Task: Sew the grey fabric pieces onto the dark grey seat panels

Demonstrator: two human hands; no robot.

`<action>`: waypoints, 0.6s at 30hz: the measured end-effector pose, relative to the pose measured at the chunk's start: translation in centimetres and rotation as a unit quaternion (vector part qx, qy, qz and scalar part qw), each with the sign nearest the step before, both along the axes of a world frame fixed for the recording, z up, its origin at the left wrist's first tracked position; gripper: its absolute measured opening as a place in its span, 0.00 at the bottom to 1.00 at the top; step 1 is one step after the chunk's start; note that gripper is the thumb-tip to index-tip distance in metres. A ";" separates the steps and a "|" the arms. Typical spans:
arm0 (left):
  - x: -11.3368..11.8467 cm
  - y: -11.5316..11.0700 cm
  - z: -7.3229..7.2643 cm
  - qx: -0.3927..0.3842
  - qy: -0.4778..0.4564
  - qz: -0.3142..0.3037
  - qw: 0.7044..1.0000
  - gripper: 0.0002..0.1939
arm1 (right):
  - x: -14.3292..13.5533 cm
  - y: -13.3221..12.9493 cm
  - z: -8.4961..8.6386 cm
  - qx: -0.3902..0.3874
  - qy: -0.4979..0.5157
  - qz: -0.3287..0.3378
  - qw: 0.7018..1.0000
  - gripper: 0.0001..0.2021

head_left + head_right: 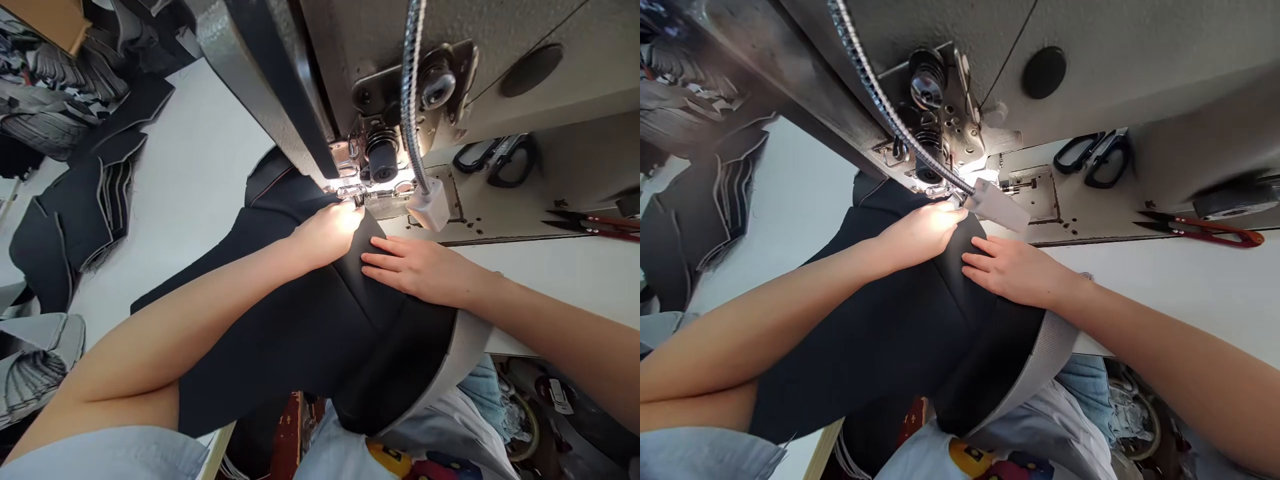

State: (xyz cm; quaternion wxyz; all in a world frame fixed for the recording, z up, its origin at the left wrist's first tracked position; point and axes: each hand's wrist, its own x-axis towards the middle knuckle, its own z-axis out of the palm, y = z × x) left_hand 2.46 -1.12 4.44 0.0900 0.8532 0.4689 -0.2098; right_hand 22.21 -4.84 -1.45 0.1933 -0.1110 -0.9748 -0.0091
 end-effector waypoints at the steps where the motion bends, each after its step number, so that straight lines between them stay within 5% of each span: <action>1: 0.1 -0.1 -0.1 0.005 0.002 0.002 1.000 0.20 | -0.3 -0.2 -0.2 -0.003 -0.003 -0.006 1.000 0.19; 7: 0.0 -0.5 -0.7 0.036 -0.001 0.003 0.999 0.19 | 0.6 0.0 0.0 -0.129 -0.030 0.014 0.991 0.23; 11: 0.2 -1.1 0.7 0.048 0.047 -0.013 0.998 0.24 | 2.7 -0.4 1.2 -0.262 -0.070 0.087 0.959 0.22; 15: 0.4 -1.0 2.1 -0.024 0.107 0.016 0.994 0.35 | 1.4 -2.4 0.8 -0.208 -0.079 0.065 0.973 0.31; 18: 0.0 0.0 1.7 -0.052 0.069 0.015 0.996 0.35 | -1.1 -3.8 -0.2 -0.149 -0.084 0.047 0.984 0.33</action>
